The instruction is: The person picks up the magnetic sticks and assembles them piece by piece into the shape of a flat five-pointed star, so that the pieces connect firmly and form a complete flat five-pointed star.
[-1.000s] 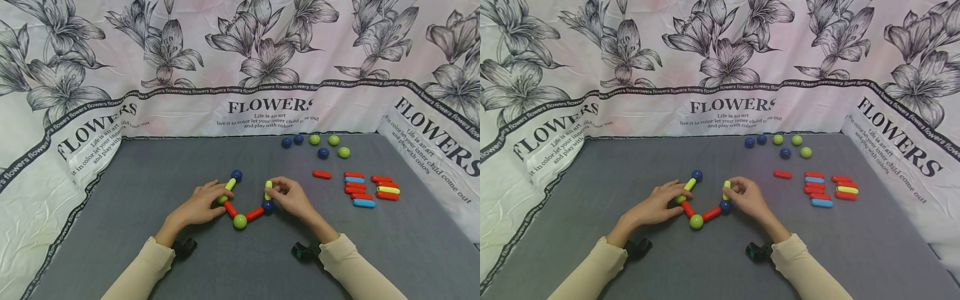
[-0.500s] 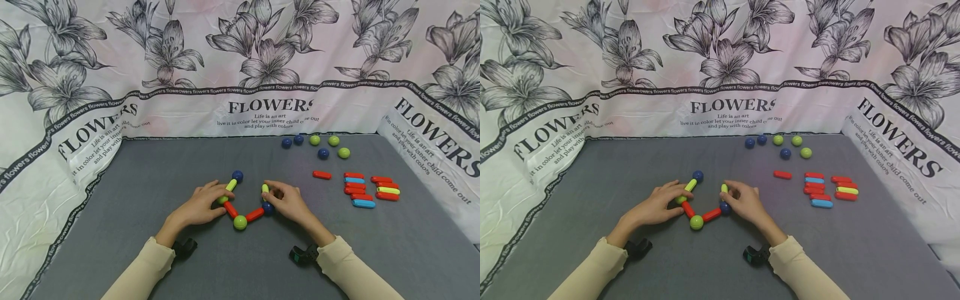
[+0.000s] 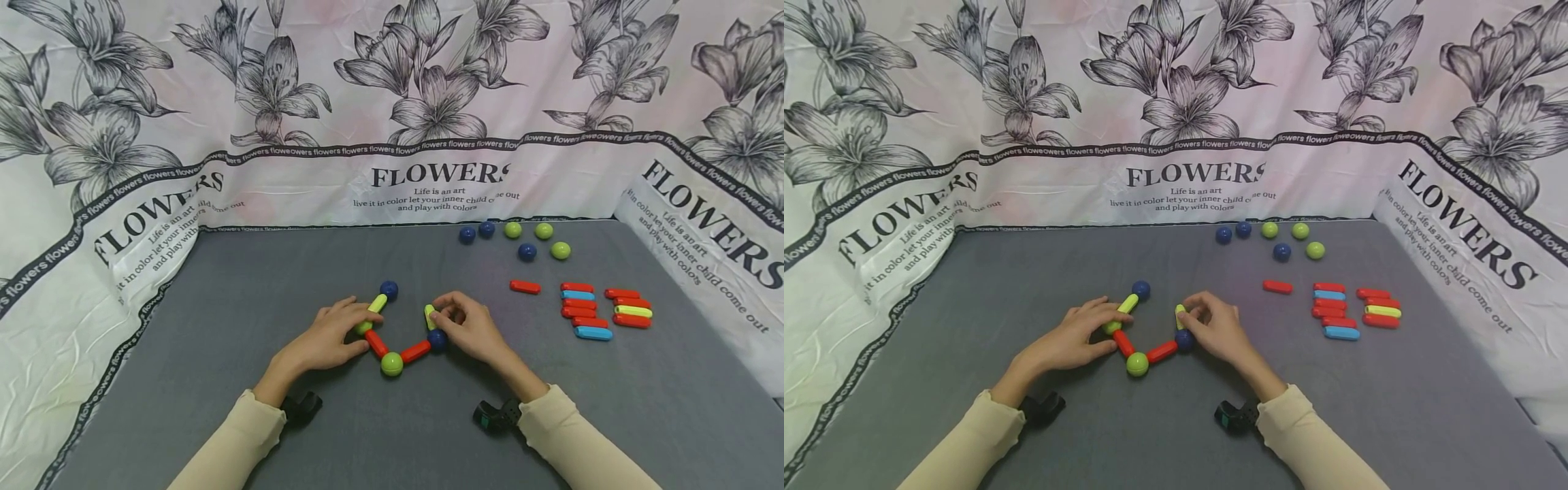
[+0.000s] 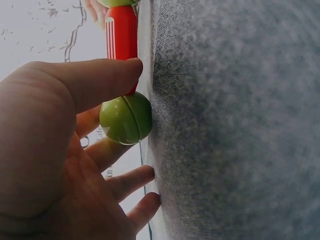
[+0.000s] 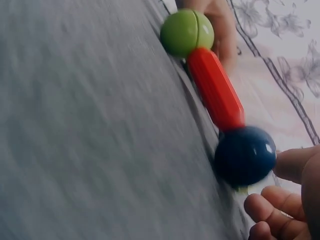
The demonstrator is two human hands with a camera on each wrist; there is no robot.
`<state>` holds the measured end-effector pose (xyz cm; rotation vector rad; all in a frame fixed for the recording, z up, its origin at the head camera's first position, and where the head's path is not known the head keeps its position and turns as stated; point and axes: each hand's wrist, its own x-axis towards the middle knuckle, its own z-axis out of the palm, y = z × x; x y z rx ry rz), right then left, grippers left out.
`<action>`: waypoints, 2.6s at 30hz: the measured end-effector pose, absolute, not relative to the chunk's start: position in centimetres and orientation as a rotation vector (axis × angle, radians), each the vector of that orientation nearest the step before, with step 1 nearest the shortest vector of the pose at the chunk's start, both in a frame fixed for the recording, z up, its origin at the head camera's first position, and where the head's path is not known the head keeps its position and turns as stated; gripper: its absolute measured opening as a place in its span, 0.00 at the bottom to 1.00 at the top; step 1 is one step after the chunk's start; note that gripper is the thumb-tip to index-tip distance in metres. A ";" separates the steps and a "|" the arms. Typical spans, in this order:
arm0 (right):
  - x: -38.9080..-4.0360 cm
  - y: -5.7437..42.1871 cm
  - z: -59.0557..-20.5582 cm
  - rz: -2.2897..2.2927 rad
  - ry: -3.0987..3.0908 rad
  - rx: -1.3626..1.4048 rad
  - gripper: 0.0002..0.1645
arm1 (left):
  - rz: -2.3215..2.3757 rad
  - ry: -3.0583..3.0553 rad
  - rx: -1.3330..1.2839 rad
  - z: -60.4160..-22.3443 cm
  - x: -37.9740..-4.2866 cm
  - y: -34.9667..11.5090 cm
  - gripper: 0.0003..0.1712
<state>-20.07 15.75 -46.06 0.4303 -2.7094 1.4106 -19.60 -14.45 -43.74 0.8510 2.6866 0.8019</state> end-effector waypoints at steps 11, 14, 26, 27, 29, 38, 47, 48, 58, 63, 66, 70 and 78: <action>-22.3 21.2 -45.7 1.166 -2.551 0.198 0.11 | 0.789 2.698 0.849 -43.7 -19.6 -14.4 0.24; -22.7 23.0 -45.5 1.006 -2.522 0.119 0.11 | 0.788 2.697 0.854 -43.7 -19.6 -14.5 0.24; -22.9 26.8 -44.8 0.756 -2.644 -0.056 0.22 | 0.793 2.703 0.880 -43.6 -19.6 -14.7 0.22; -23.0 26.7 -44.8 0.762 -2.646 -0.056 0.22 | 0.797 2.703 0.882 -43.5 -19.6 -14.7 0.22; -23.1 26.6 -44.8 0.774 -2.641 -0.050 0.23 | 0.807 2.700 0.883 -43.5 -19.6 -14.8 0.21; -24.9 26.4 -44.8 0.915 -2.511 -0.106 0.26 | 0.818 2.702 0.888 -43.8 -19.4 -15.1 0.20; -28.8 28.5 -44.2 0.830 -2.767 -0.198 0.33 | 0.805 2.695 0.885 -43.6 -19.7 -14.6 0.20; -29.0 28.5 -44.2 0.807 -2.807 -0.191 0.33 | 0.799 2.695 0.883 -43.6 -19.7 -14.6 0.20; -28.3 22.9 -44.0 0.930 -2.814 0.294 0.27 | 0.785 2.712 0.886 -43.7 -19.8 -14.8 0.20; -26.8 18.3 -44.2 1.121 -2.850 0.562 0.24 | 0.783 2.719 0.883 -43.7 -19.8 -14.8 0.20; -25.9 16.1 -44.4 1.151 -2.880 0.618 0.23 | 0.779 2.721 0.871 -43.7 -19.8 -14.8 0.20; -24.9 14.4 -44.4 1.067 -2.935 0.616 0.25 | 0.776 2.726 0.872 -43.8 -19.7 -14.7 0.19; -23.6 13.5 -44.4 0.912 -3.059 0.580 0.34 | 0.767 2.728 0.871 -43.8 -19.6 -14.7 0.20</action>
